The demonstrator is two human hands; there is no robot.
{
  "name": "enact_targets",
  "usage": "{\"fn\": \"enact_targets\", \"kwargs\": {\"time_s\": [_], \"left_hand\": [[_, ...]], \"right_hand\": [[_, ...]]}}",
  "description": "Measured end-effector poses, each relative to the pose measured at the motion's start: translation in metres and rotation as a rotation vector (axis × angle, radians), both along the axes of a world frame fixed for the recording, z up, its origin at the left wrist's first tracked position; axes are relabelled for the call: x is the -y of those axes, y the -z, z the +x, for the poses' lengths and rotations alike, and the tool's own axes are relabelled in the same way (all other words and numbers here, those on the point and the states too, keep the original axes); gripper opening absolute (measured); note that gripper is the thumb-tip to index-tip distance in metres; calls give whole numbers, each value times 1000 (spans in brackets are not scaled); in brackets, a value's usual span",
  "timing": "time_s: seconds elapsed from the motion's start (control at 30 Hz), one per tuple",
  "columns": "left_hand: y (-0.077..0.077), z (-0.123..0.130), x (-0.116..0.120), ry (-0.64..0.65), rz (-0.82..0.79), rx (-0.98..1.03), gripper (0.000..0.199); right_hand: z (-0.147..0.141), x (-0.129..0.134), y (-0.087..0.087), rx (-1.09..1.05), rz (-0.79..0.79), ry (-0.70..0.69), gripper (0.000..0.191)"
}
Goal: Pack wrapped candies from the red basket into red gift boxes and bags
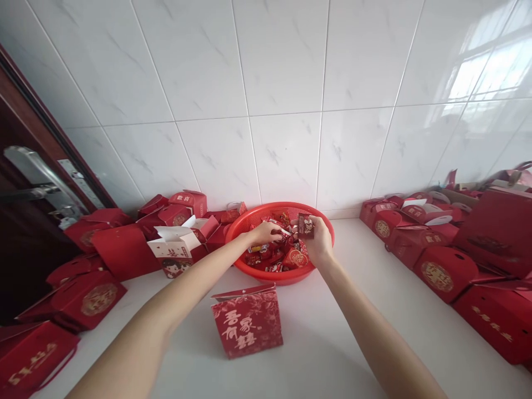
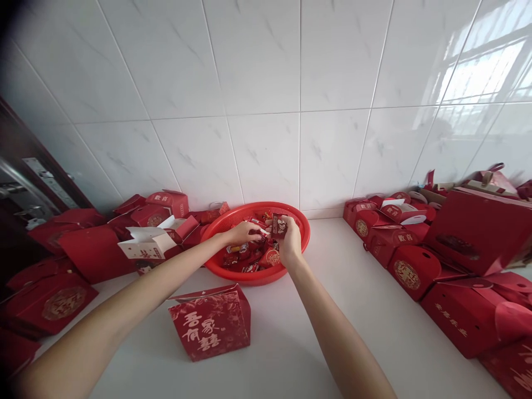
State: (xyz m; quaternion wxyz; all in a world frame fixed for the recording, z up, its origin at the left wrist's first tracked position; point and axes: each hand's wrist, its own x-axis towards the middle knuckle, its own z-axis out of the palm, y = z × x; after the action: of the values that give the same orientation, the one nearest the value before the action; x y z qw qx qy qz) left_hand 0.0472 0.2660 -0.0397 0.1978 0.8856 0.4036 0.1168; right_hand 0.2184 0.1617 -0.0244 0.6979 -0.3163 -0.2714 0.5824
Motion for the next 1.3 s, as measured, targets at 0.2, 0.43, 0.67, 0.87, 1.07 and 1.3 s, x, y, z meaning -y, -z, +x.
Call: {"fn": "enact_targets", "kwargs": {"time_s": [0.2, 0.43, 0.67, 0.87, 1.07, 1.3], "left_hand": [[-14, -2, 5, -220, -12, 156, 28], [-20, -9, 7, -321, 58, 132, 32], [-8, -13, 3, -221, -50, -133, 29], [1, -13, 2, 25, -130, -164, 40], [3, -14, 1, -21, -210, -291, 43], [-2, -13, 0, -46, -207, -327, 22]], "right_hand": [[1, 0, 0, -26, 0, -20, 15], [2, 0, -1, -24, 2, 12, 13], [1, 4, -6, -38, -44, -5, 12], [2, 2, -4, 28, -9, -9, 13], [2, 3, -3, 34, 6, 7, 12], [2, 4, -4, 51, 4, 17, 12]]}}
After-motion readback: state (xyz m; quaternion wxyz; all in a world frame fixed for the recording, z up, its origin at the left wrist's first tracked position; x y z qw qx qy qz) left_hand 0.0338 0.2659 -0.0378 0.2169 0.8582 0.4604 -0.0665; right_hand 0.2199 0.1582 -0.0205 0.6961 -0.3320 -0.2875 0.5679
